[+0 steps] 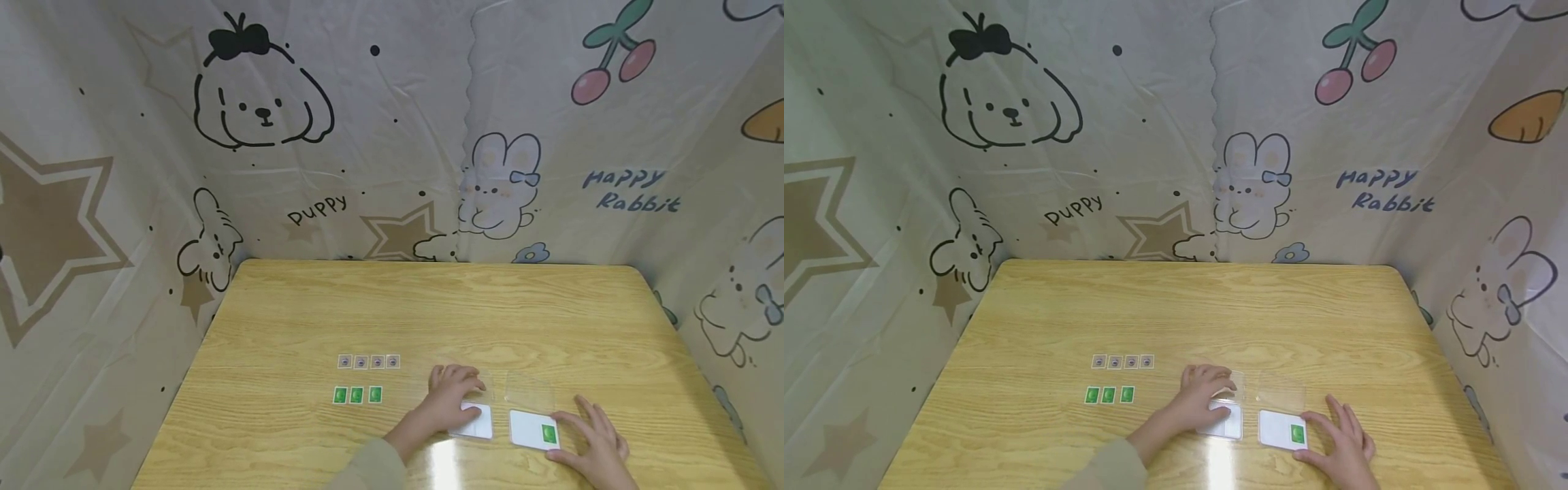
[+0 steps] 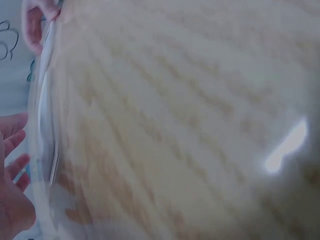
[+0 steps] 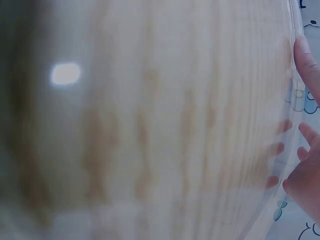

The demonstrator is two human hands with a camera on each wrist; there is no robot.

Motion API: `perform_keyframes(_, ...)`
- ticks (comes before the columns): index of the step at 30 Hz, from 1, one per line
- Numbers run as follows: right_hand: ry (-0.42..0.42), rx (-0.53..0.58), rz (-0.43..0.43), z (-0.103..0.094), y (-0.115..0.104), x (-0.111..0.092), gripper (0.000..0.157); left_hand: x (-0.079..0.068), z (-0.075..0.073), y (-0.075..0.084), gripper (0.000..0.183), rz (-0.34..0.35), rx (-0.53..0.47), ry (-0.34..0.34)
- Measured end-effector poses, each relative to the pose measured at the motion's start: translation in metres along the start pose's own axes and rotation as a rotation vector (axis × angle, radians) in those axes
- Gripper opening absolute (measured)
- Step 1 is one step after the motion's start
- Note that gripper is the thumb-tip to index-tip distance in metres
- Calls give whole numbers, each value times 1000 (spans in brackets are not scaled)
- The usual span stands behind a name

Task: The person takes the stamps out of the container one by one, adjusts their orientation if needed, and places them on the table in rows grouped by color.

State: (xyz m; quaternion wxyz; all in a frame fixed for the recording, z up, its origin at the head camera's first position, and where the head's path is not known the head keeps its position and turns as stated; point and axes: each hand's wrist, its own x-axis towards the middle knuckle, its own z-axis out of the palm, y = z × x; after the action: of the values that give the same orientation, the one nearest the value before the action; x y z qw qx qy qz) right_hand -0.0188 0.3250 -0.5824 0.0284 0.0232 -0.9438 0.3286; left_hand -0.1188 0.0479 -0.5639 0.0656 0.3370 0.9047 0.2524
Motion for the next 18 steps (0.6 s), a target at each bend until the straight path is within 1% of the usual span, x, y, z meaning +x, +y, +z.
perform_keyframes(3, -11, 21, -10, -1, -1, 1, 61, 1, 5, 6, 35, 19, 14, -5)
perform_keyframes(9, -21, 38, -25, -3, -4, 1, 60, 5, 13, 22, 34, 48, -8, -19)
perform_keyframes(12, -18, 48, -34, -3, -5, 1, 60, 7, 17, 29, 33, 35, -11, -10)
perform_keyframes(18, -6, 32, -32, -3, -5, 0, 61, 14, 25, 41, 31, 7, -57, 25)
